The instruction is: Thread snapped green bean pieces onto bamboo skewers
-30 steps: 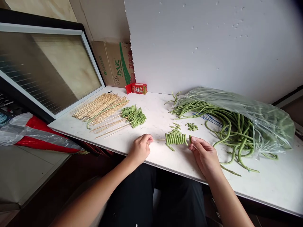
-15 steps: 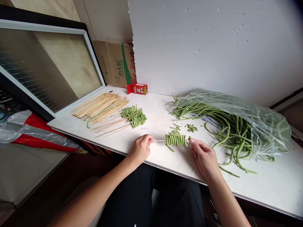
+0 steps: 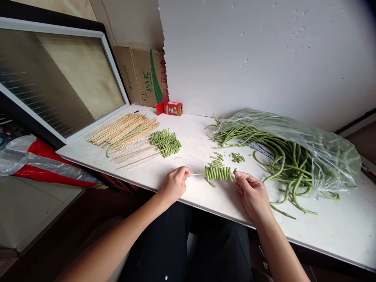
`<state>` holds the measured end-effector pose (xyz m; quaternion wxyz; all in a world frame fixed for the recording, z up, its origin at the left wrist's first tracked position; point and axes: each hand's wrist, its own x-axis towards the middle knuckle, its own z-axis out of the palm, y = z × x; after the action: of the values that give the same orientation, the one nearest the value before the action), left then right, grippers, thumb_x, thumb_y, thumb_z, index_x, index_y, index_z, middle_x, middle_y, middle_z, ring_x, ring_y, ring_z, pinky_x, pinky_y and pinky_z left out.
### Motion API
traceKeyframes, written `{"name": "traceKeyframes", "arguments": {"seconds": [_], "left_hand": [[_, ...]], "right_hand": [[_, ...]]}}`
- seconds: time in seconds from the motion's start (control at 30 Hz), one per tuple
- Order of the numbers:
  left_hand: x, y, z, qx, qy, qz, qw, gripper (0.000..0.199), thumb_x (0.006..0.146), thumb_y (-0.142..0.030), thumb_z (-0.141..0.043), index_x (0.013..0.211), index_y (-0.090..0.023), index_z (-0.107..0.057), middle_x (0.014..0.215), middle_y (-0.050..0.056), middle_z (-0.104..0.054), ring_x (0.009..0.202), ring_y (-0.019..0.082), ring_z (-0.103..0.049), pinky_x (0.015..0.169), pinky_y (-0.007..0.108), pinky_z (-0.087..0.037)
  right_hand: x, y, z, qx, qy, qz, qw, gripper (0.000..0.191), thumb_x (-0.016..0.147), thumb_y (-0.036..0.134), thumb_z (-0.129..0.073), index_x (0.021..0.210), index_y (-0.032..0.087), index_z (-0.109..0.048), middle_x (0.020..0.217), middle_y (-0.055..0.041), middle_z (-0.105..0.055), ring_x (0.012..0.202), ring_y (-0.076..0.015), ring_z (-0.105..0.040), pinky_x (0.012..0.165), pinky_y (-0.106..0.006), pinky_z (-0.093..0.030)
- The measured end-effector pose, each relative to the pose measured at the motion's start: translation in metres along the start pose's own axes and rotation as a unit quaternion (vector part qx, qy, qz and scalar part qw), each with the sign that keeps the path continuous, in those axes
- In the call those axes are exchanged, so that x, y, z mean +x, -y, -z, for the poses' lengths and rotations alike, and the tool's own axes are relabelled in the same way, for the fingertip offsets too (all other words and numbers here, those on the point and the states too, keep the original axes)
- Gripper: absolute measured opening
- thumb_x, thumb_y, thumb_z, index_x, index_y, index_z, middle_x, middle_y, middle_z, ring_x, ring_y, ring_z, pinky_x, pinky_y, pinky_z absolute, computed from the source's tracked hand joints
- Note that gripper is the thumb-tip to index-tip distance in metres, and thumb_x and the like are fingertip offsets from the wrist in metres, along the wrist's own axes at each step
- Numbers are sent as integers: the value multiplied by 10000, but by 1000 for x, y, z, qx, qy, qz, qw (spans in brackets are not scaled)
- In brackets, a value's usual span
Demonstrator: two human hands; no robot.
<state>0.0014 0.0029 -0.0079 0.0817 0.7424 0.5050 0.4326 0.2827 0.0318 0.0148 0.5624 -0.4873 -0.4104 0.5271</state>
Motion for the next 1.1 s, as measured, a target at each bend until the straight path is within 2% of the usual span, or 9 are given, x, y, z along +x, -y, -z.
{"name": "traceKeyframes", "arguments": {"seconds": [0.23,0.7,1.1], "left_hand": [[0,0,0,-3,2,8,1000,346,853,74,-478,975,-232,-583,888,23,-733,834,179,-741,704,254,-558],[0,4,0,-17,21,14,1000,474,714,138,-426,984,-219,-582,907,31,-731,802,168,-733,713,251,-593],[3,1,1,-30,13,23,999,390,783,118,-470,940,-224,-572,850,16,-734,768,166,-733,672,243,-575]], "right_hand": [[0,-2,0,-11,-5,10,1000,375,713,544,-946,860,219,-829,663,10,-597,567,-109,-358,502,-280,-290],[1,-9,5,-35,-6,28,999,364,746,529,-931,911,224,-819,692,9,-604,580,-121,-380,536,-293,-301],[-6,3,-5,-46,-16,22,999,367,753,542,-923,876,213,-816,626,21,-539,555,-115,-358,513,-289,-274]]}}
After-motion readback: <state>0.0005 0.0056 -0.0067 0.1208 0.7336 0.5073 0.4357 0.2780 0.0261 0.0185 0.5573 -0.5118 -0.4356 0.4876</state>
